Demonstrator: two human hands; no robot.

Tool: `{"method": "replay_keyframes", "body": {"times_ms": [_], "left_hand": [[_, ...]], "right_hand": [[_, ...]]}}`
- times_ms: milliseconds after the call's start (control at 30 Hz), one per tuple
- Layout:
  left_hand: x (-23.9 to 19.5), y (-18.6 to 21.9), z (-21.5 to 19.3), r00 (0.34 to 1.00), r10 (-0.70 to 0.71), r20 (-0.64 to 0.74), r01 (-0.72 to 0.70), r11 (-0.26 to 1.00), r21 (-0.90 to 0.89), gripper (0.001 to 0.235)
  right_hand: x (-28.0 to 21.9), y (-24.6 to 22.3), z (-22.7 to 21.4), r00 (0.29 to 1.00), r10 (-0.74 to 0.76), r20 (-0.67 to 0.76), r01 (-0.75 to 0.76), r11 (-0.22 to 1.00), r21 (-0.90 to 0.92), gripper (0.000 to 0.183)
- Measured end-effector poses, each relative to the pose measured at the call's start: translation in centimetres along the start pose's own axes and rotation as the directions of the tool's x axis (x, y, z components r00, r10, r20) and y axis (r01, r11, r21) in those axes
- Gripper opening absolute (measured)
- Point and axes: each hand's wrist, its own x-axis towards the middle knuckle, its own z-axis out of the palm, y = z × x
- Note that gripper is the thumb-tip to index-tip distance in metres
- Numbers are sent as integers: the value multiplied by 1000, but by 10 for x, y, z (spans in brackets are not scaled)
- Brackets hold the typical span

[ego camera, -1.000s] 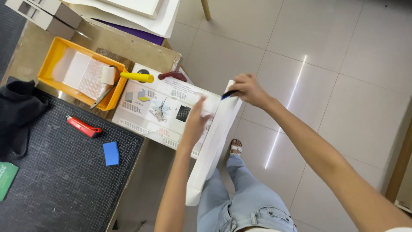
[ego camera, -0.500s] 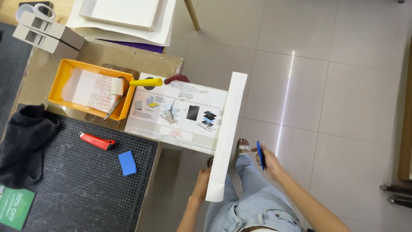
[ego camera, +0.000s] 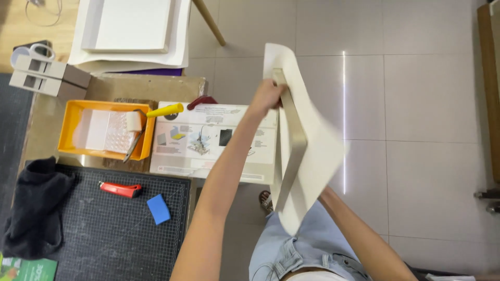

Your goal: Smoothing a white adhesive strip onto a long board using a squeegee and then moving the finished piece to a stack.

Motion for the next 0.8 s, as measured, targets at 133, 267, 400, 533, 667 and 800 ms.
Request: {"method": "replay_keyframes", "body": {"times_ms": [133,267,400,533,667,800], "left_hand": [[112,-36,22,955,-258,-144,180,894,-411,26],[92,-59,6,949,-289,-125,230,908,-351,32],[-50,10,-16,950,-149,-275,140,989,-52,58],[-148,43,15,972,-87,-218,202,786,584,61],[-199,13,28,977,-196,-88,204,717,666,50],[-256,0,27,898,-412,-152,412,671,617,55]], "right_hand": [[-8,-50,17,998,61,-2,-61,997,-46,71],[4,-105,91,990,138,-4,-138,988,-67,83],[70,-33,73,983,183,11,-181,978,-104,65],[109,7,66,994,106,11,-104,991,-79,36],[102,-7,73,996,86,-8,-86,993,-75,35],[84,-25,75,990,140,-25,-140,990,-6,28]]}}
